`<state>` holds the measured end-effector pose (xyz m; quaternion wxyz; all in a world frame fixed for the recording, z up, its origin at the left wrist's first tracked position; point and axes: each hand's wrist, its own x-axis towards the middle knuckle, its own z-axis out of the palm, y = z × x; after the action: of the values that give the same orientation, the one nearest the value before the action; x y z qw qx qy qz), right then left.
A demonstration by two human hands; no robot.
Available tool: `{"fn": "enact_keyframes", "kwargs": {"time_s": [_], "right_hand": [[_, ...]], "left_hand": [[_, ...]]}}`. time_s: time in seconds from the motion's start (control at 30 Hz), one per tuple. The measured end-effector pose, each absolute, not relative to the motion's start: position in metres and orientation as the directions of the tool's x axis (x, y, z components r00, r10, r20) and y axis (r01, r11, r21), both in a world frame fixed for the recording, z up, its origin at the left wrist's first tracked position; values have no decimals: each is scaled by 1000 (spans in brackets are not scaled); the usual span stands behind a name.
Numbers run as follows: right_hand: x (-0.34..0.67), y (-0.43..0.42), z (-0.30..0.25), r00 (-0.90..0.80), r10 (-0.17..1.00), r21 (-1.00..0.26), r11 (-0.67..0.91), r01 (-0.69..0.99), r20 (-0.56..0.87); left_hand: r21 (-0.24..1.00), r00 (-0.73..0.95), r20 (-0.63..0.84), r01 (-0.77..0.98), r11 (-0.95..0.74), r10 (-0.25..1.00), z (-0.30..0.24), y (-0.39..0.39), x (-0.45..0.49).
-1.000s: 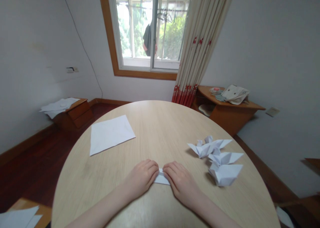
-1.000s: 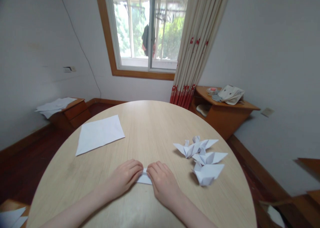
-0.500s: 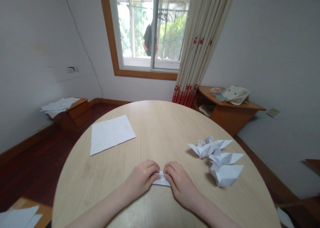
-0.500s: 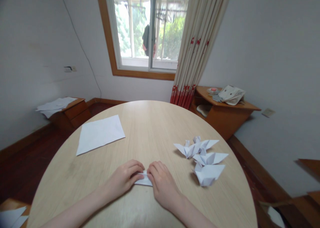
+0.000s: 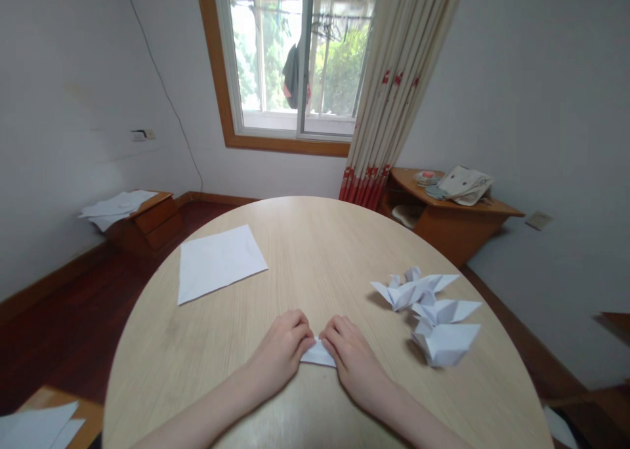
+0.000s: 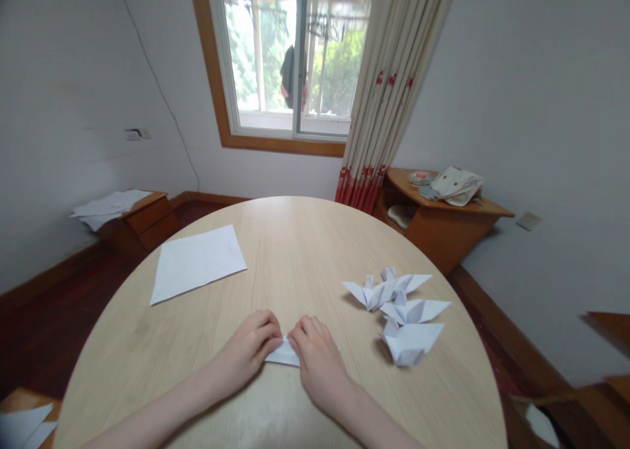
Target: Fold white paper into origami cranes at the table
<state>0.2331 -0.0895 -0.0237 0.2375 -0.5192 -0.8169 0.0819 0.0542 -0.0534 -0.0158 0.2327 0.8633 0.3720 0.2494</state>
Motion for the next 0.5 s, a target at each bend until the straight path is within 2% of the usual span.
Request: {"fn": "enact_keyframes", "kwargs": {"time_s": [0.17, 0.23, 0.37, 0.5], "right_hand": [[231, -87, -36, -346, 866, -199, 434, 879, 361], [231, -88, -37, -341, 865, -198, 431, 881, 367], [231, -90, -32, -313, 887, -273, 411, 870, 338], [231, -90, -27, -292, 903, -235, 373, 898, 316]], "left_hand": [[517, 585, 207, 615, -596, 784, -15, -56, 57], [503, 578, 174, 644, -576, 797, -11, -56, 57], [439, 592, 151, 678, -590, 792, -8, -55, 56], [385, 604, 192, 679, -625, 774, -10, -58, 55]]}}
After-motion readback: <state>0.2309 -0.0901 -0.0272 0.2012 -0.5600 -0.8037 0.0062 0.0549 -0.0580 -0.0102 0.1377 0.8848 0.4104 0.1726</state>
